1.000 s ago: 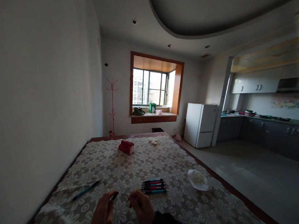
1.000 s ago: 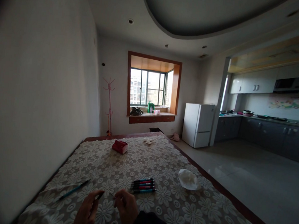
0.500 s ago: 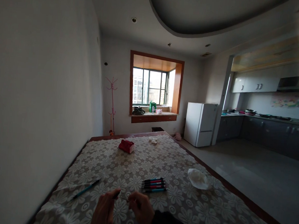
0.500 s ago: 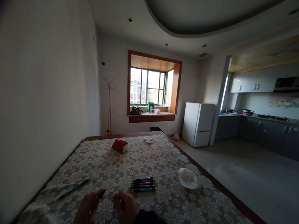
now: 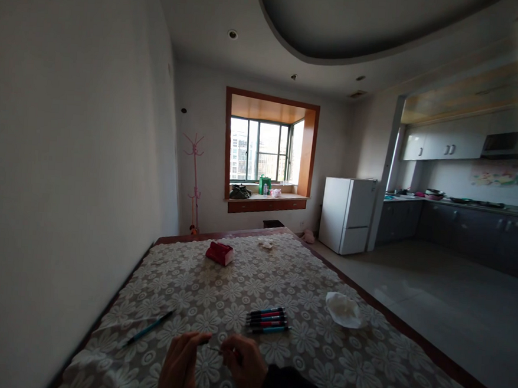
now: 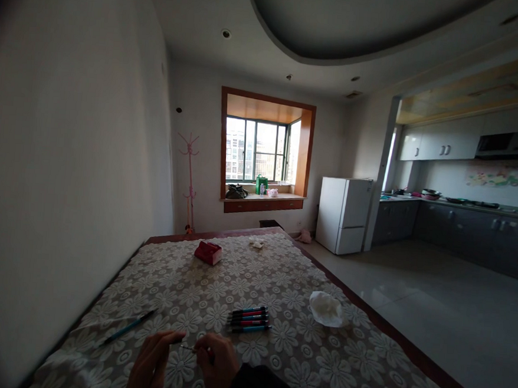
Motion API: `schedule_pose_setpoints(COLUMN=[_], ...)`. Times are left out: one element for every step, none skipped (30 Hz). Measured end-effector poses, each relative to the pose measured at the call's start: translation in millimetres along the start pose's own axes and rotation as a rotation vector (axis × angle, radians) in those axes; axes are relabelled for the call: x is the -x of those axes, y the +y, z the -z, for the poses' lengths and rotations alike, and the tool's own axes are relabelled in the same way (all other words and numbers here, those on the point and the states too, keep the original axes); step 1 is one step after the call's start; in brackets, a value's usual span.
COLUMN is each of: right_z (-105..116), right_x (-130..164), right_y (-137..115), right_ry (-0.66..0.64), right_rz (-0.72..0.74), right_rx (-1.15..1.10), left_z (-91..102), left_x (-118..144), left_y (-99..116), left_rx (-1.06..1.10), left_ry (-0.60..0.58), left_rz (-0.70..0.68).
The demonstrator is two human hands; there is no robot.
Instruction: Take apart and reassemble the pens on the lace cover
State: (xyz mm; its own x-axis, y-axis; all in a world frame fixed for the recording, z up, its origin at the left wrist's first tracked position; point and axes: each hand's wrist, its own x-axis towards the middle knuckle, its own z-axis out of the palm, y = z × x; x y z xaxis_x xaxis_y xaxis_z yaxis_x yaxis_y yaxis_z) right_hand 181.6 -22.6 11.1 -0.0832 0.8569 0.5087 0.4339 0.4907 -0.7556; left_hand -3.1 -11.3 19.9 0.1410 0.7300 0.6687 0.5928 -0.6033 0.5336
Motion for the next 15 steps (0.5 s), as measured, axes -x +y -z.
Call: schedule_pose_setpoints(right_z=[0, -1, -1, -2, -2, -2, -3, -3, -3, -3, -3, -4, -4, -4, -4], right_x=[0, 0, 0, -1, -1, -1, -1, 0, 0, 0, 1, 1, 2, 2, 2], right_y=[0, 1, 1, 2, 2, 2, 3, 3, 3, 4, 4, 4, 5, 5, 5], right_ry=[-0.005, -0.012, -0.015, -0.017, -0.021, -0.023, -0.021, -0.020, -0.021, -0.016, -0.003, 0.010, 0.017, 0.017, 0.015], right_rz=[-0.001, 0.000, 0.001, 0.002, 0.004, 0.007, 0.009, 0.009, 0.008, 0.007, 0.003, -0.001, -0.004, -0.007, -0.010], right_rx=[0.005, 0.006, 0.005, 0.004, 0.006, 0.010, 0.017, 0.025, 0.030, 0.034, 0.037, 0.040, 0.043, 0.047, 0.053], left_z=[-1.4, -3.1, -4.7, -6.2, -7.2, -7.7, -7.6, -6.9, -5.9, -4.6, -3.2, -1.9, -0.9, -0.2, 0.1], left_x=[1, 1, 2, 3, 3, 4, 4, 4, 4, 3, 3, 3, 2, 2, 2], left_y=[0, 0, 0, 0, -1, -2, -3, -4, -6, -7, -9, -10, -11, -12, -13], left_rx=[0.006, 0.011, 0.015, 0.018, 0.018, 0.013, 0.004, -0.009, -0.028, -0.051, -0.075, -0.099, -0.121, -0.139, -0.153], left_ry=[0.016, 0.028, 0.037, 0.039, 0.040, 0.043, 0.047, 0.052, 0.055, 0.055, 0.051, 0.047, 0.043, 0.040, 0.039], left_rz=[0.002, -0.003, -0.014, -0.032, -0.053, -0.074, -0.094, -0.114, -0.135, -0.157, -0.179, -0.199, -0.218, -0.236, -0.252])
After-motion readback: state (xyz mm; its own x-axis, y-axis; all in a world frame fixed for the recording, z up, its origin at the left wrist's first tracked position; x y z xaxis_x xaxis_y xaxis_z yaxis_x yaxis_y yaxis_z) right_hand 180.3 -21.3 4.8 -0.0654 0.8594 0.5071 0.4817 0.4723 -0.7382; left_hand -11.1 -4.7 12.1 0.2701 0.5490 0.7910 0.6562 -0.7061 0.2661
